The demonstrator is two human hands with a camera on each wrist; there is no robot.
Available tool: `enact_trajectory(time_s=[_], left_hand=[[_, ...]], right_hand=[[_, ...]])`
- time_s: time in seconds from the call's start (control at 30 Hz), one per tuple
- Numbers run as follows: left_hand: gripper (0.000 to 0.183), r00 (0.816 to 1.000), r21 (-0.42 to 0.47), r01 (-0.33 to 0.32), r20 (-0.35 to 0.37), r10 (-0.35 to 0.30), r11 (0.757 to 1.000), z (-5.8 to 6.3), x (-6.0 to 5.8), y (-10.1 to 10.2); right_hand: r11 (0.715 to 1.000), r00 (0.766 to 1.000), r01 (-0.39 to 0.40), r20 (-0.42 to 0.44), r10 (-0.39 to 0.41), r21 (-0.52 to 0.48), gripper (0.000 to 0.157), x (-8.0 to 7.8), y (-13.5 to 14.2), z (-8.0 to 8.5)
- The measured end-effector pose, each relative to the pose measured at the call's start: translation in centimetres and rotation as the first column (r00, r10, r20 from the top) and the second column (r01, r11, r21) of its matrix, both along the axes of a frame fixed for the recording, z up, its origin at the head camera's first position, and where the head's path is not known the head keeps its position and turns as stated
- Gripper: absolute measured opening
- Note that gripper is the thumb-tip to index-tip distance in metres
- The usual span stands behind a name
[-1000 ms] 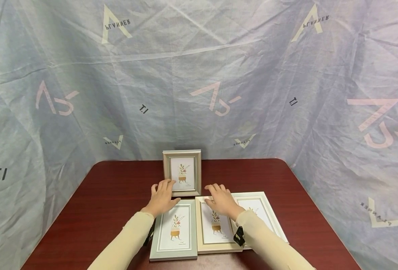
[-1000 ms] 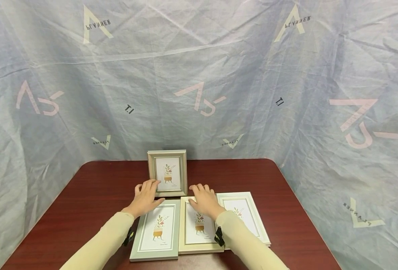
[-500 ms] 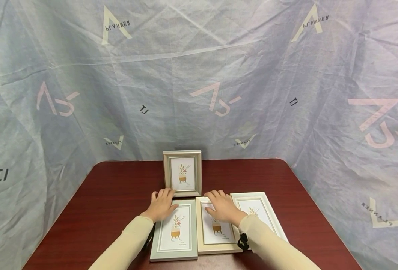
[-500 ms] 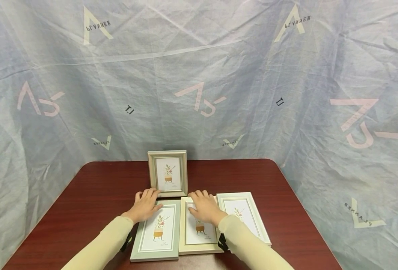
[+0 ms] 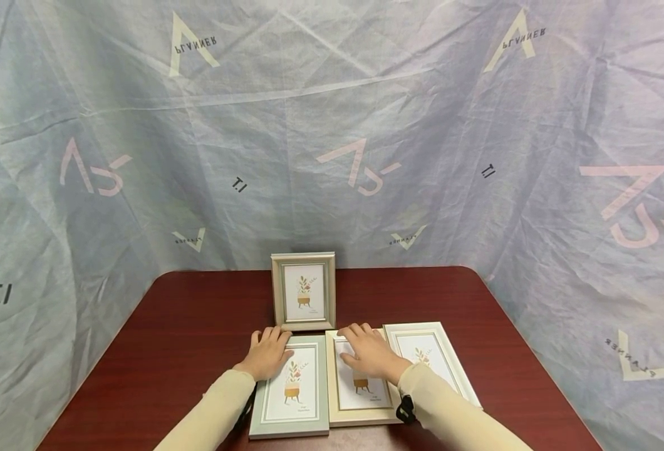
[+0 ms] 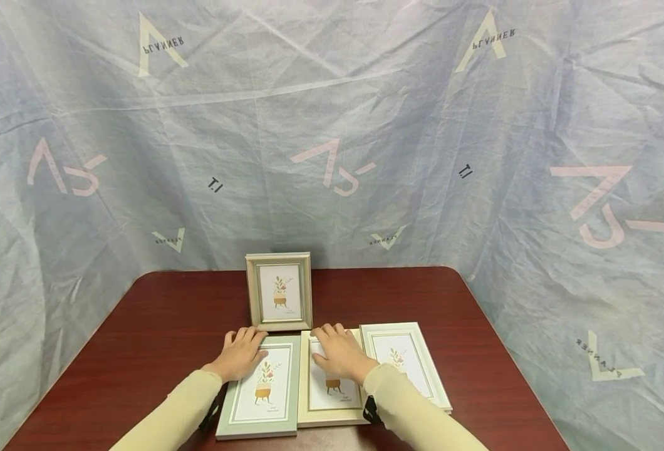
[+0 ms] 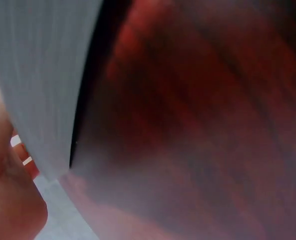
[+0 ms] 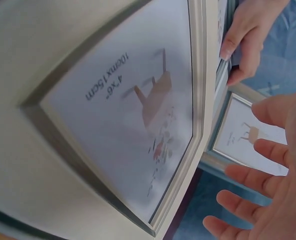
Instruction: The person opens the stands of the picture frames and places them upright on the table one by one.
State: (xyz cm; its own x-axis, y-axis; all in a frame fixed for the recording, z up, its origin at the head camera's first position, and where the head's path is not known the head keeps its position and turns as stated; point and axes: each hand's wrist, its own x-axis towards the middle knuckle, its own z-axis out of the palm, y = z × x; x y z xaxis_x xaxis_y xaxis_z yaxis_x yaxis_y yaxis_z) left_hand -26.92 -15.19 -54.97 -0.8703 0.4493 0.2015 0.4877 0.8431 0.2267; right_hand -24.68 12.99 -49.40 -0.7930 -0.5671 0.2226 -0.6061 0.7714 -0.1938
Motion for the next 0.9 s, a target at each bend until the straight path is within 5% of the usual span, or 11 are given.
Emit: enact_trajectory(time_s=[0.4, 0.9], left_hand=[[0.023, 0.996, -0.007, -0.004, -0.085, 0.003, 1.000, -0.21, -0.01, 0.38], [0.023, 0.990, -0.036, -0.014, -0.140, 0.008, 0.999, 0.46, -0.58, 0.37]], right_hand=[[1.000, 1.000, -0.021, 0.003, 0.021, 0.022, 0.037, 0.65, -0.05, -0.25], [1.000, 1.000, -0.005, 0.008, 0.005, -0.002, 0.039, 0.77, 0.21, 0.33]])
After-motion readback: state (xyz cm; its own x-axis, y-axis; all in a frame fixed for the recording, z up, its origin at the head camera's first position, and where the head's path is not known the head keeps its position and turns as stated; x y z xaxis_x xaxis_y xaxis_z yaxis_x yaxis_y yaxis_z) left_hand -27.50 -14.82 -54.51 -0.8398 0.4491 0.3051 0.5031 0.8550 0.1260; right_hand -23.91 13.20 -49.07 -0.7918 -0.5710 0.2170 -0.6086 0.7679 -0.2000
